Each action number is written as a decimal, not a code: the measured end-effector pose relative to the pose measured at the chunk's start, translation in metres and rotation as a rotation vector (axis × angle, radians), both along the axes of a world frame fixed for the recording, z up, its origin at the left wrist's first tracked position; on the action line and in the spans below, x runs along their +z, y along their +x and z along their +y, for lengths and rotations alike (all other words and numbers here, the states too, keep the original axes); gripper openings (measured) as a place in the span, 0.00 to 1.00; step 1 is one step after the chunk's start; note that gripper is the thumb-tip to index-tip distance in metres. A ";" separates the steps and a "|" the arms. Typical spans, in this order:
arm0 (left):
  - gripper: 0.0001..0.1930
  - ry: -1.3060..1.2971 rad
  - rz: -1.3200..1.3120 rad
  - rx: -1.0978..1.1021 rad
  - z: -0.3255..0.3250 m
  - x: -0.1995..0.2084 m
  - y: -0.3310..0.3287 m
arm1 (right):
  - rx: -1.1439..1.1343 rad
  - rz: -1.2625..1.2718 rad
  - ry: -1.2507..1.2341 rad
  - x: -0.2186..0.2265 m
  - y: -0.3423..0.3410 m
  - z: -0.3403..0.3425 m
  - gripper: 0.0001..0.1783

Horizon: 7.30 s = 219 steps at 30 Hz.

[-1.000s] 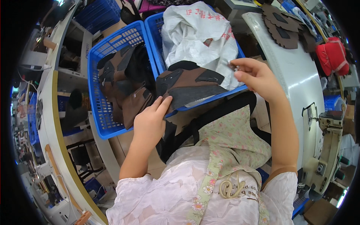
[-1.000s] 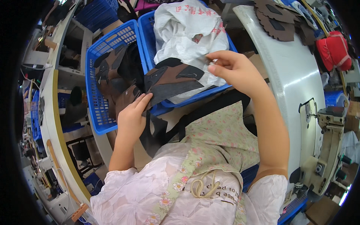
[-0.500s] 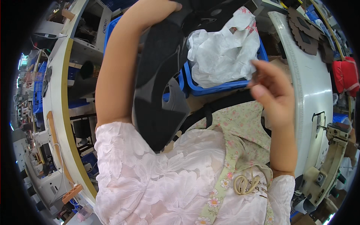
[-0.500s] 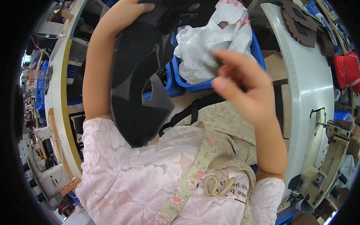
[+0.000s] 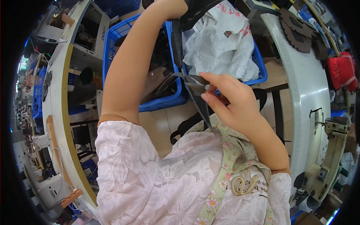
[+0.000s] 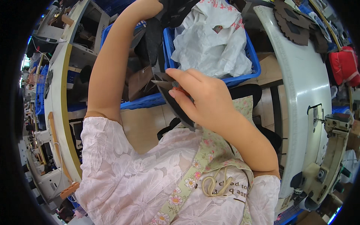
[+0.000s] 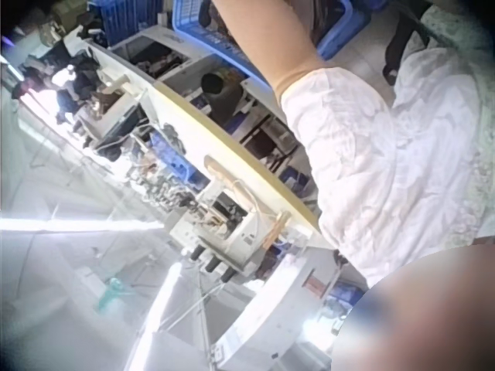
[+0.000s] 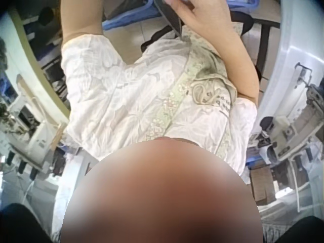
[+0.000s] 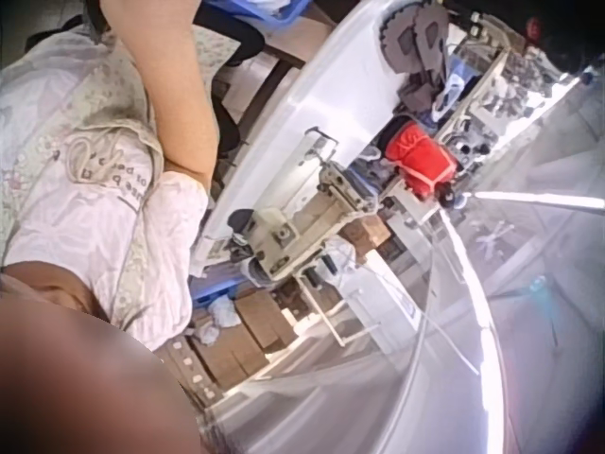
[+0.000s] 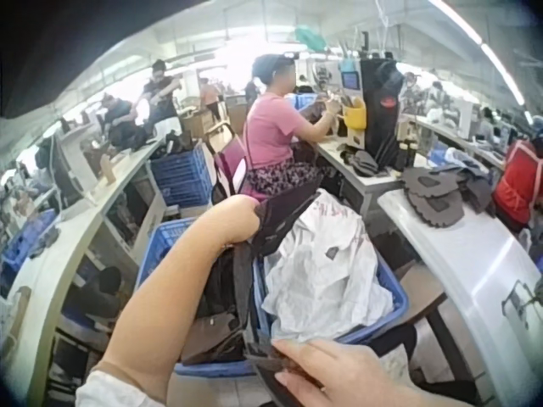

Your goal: Sewing leather components together using an industrial sewing machine and then organizing finished pieces into bags.

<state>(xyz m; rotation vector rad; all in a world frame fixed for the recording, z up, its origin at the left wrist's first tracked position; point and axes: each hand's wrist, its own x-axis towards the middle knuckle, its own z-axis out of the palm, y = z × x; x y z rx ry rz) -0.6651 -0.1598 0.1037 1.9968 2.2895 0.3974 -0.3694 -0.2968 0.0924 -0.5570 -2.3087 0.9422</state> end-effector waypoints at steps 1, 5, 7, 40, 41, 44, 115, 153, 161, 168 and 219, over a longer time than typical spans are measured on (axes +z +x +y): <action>0.15 -0.012 -0.015 0.003 0.001 -0.001 0.001 | -0.015 -0.020 0.014 0.000 0.001 0.001 0.22; 0.14 0.008 0.074 -0.042 0.007 -0.004 0.002 | -0.068 -0.045 -0.181 -0.002 0.001 0.006 0.22; 0.14 -0.023 0.150 -0.077 0.010 -0.007 0.001 | -0.065 -0.059 -0.371 -0.007 -0.003 0.010 0.22; 0.22 0.249 0.496 0.660 -0.278 0.089 -0.234 | -0.050 -0.450 -0.969 -0.182 -0.173 0.064 0.21; 0.20 0.178 0.528 0.662 -0.252 0.076 -0.223 | -0.056 -0.364 -0.967 -0.172 -0.169 0.068 0.22; 0.13 0.139 0.622 0.533 -0.163 0.011 -0.195 | -0.054 -0.227 -1.061 -0.128 -0.138 0.081 0.26; 0.41 -0.850 -2.251 -0.520 -0.079 -0.060 0.400 | -2.104 -0.776 0.297 -0.170 0.658 -0.319 0.26; 0.34 -2.456 -1.248 -0.853 -0.290 -0.144 0.641 | -1.729 1.305 -0.028 -0.063 0.271 -0.422 0.30; 0.34 -2.425 -0.927 -0.883 -0.314 -0.159 0.710 | -1.838 1.403 0.073 -0.065 0.322 -0.454 0.22; 0.34 -2.248 -0.567 -1.079 -0.373 -0.064 0.776 | -2.028 1.458 -0.100 -0.021 0.326 -0.507 0.17; 0.11 -1.678 -0.664 -1.069 -0.432 0.031 0.674 | -2.255 1.391 -1.179 -0.249 0.147 -0.608 0.19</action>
